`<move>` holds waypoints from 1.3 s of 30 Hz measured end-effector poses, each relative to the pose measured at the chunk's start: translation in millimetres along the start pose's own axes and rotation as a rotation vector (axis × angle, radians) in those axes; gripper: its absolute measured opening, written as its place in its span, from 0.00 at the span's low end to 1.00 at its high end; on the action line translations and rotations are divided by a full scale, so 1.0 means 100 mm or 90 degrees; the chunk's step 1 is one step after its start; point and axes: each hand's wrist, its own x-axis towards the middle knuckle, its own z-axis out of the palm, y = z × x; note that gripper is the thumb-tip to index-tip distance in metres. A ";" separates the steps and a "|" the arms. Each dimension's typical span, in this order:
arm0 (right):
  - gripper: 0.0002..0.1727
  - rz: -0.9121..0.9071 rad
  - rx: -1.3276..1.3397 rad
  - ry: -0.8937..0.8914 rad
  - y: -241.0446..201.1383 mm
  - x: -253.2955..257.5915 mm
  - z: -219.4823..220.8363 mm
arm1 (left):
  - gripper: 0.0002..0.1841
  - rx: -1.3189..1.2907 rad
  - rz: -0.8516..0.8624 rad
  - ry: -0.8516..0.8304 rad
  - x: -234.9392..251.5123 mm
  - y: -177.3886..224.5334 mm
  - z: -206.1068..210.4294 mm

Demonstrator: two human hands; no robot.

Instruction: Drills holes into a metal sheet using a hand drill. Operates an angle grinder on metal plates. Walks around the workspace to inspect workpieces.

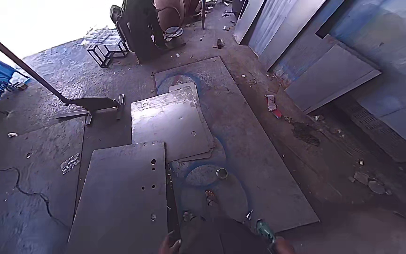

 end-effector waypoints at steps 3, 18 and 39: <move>0.32 0.035 -0.183 -0.115 0.19 0.47 0.17 | 0.38 0.122 -0.049 -0.152 0.31 -0.25 0.40; 0.57 0.007 -0.445 0.004 -0.26 3.26 0.64 | 0.42 0.410 -0.112 -0.353 1.46 -0.90 1.78; 0.22 -0.007 0.493 0.051 -0.72 3.04 0.50 | 0.34 0.445 -0.189 -0.297 1.59 -0.88 2.06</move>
